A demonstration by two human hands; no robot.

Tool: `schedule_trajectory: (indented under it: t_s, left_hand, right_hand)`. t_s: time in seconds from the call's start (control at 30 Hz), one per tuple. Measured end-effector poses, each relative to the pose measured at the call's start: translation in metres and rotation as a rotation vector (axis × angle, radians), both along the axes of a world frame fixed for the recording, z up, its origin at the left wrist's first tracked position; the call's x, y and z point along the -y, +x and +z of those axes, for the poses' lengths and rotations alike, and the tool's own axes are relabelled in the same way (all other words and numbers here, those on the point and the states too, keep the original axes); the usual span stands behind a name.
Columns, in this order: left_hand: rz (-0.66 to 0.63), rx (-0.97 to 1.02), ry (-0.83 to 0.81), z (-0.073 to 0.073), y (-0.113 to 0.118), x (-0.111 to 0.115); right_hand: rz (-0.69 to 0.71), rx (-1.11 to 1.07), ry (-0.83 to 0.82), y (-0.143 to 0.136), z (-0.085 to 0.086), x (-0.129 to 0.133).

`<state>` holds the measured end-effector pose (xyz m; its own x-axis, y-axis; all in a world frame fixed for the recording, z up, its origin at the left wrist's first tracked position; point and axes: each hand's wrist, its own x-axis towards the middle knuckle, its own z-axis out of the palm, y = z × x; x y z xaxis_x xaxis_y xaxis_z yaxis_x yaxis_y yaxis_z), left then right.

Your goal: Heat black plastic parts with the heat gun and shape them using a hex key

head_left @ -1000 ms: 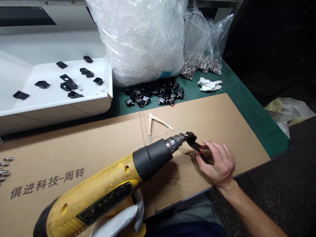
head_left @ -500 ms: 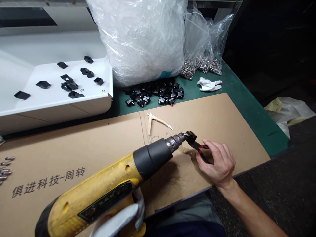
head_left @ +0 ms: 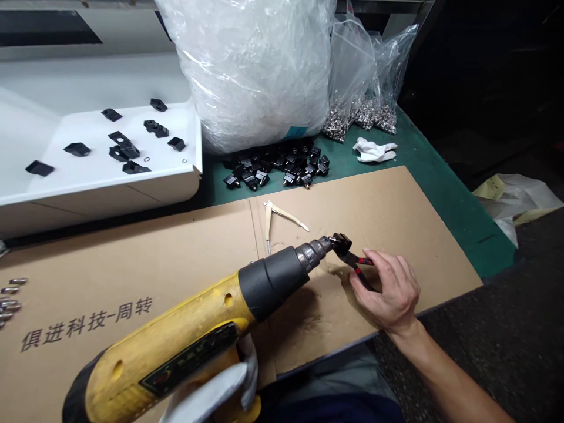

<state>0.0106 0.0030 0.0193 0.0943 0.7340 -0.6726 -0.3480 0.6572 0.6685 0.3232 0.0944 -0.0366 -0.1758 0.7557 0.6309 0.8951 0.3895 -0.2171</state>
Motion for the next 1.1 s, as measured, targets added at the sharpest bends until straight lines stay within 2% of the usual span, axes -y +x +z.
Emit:
schedule_trajectory:
  t_s: [0.43,0.9,1.1]
  left_hand:
    - [-0.023,-0.008,0.038,0.003,0.002,-0.003]
    - [-0.049,-0.013,0.049,-0.001,-0.001,-0.001]
    - [-0.036,0.010,0.032,-0.008,-0.003,-0.002]
  right_hand:
    - [0.016,-0.046,-0.031,0.001,-0.003,0.001]
    - [0.024,-0.083,-0.029,0.001,-0.005,0.002]
    - [0.030,-0.128,-0.027,0.001,-0.007,0.001]
